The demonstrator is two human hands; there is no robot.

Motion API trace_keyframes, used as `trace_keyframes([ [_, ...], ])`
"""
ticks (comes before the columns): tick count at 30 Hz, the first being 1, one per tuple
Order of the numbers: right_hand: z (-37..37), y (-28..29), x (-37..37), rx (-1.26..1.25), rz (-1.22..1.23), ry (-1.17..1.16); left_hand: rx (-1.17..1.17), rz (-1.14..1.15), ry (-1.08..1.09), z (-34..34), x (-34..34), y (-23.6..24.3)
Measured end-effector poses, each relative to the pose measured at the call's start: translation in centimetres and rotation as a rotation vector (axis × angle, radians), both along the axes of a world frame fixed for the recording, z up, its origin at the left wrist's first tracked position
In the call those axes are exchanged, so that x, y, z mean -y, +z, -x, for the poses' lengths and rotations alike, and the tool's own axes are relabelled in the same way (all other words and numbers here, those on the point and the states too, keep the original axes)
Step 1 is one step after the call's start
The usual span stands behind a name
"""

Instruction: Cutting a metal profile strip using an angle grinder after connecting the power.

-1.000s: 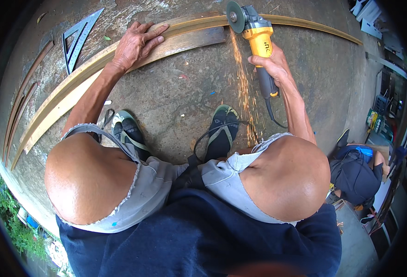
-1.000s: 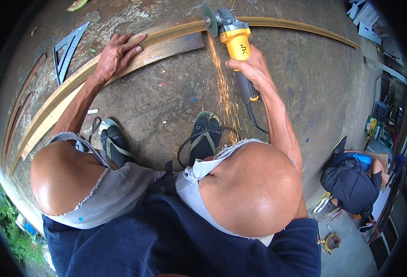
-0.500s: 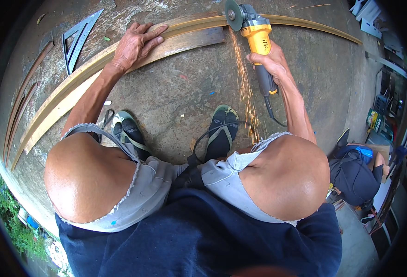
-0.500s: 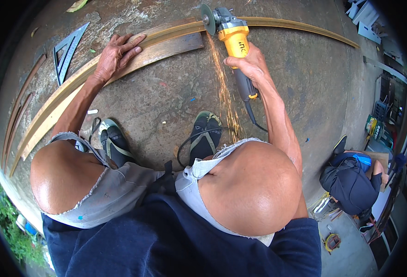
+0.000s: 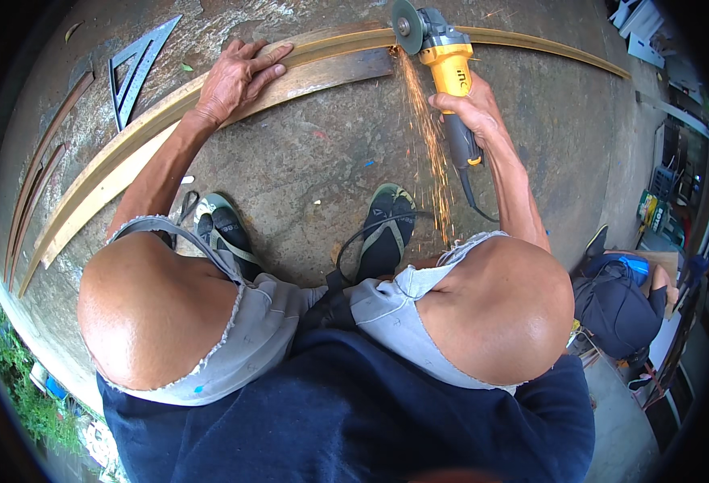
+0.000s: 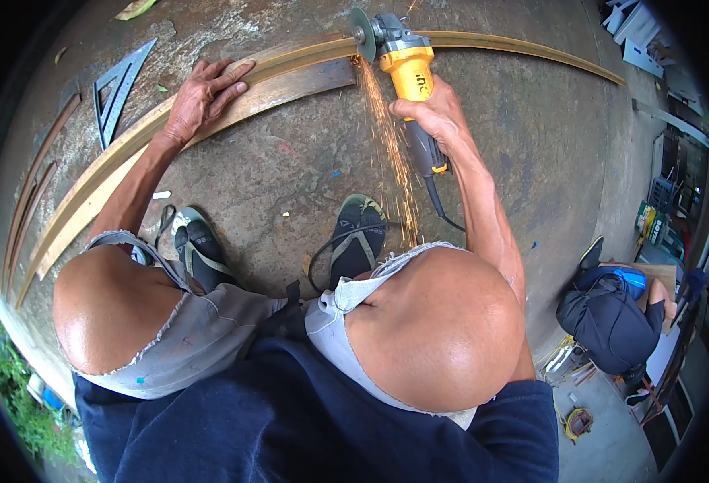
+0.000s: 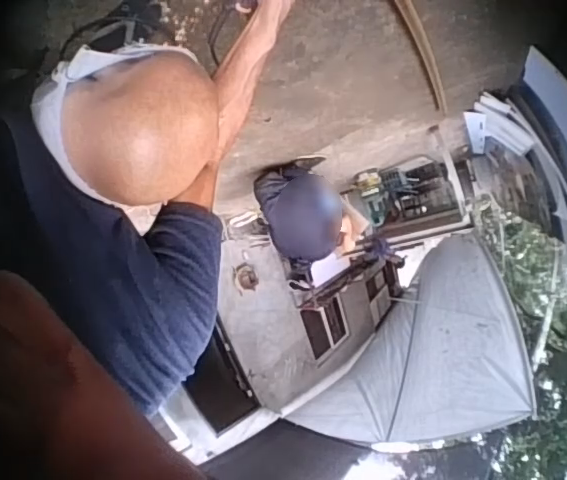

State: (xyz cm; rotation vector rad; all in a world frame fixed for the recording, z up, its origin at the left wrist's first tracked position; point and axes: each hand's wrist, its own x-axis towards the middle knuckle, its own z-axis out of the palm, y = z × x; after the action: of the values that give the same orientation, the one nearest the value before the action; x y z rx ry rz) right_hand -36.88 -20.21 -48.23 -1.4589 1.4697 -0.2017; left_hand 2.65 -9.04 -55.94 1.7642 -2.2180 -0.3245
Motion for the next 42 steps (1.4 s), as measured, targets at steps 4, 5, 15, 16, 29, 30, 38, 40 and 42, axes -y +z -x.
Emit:
trace_keyframes([
  [4, 0.2, -0.2, 0.0, -0.012, 0.003, 0.011, 0.005, 0.013, -0.004, -0.1, 0.0, -0.1],
  [5, 0.4, -0.4, 0.0, -0.01, 0.038, 0.024, 0.003, 0.014, -0.005, 0.0, 0.1, -0.1],
  [15, -0.1, 0.4, -0.7, -0.015, -0.057, -0.021, -0.023, 0.0, 0.0, -0.2, -0.1, -0.2],
  [16, 0.0, 0.4, -0.8, -0.017, -0.046, -0.021, -0.022, 0.0, -0.003, -0.2, -0.1, -0.2],
  [29, 0.5, 0.5, -1.5, 0.012, -0.037, -0.041, -0.046, -0.029, -0.002, -0.4, 0.0, 0.0],
  [30, 0.7, 0.2, -1.4, 0.011, -0.036, -0.042, -0.085, -0.027, 0.011, -0.4, -0.1, 0.1],
  [38, 0.1, 0.4, -0.7, 0.006, -0.025, -0.019, -0.213, -0.047, 0.035, -0.5, 0.1, 1.1],
  [40, 0.3, 0.1, -0.6, 0.01, -0.018, -0.018, -0.243, -0.177, 0.148, 0.0, 0.0, 1.9],
  [42, 0.4, 0.2, -0.5, 0.014, -0.01, -0.016, -0.252, -0.156, 0.16, 0.1, 0.0, 1.6],
])
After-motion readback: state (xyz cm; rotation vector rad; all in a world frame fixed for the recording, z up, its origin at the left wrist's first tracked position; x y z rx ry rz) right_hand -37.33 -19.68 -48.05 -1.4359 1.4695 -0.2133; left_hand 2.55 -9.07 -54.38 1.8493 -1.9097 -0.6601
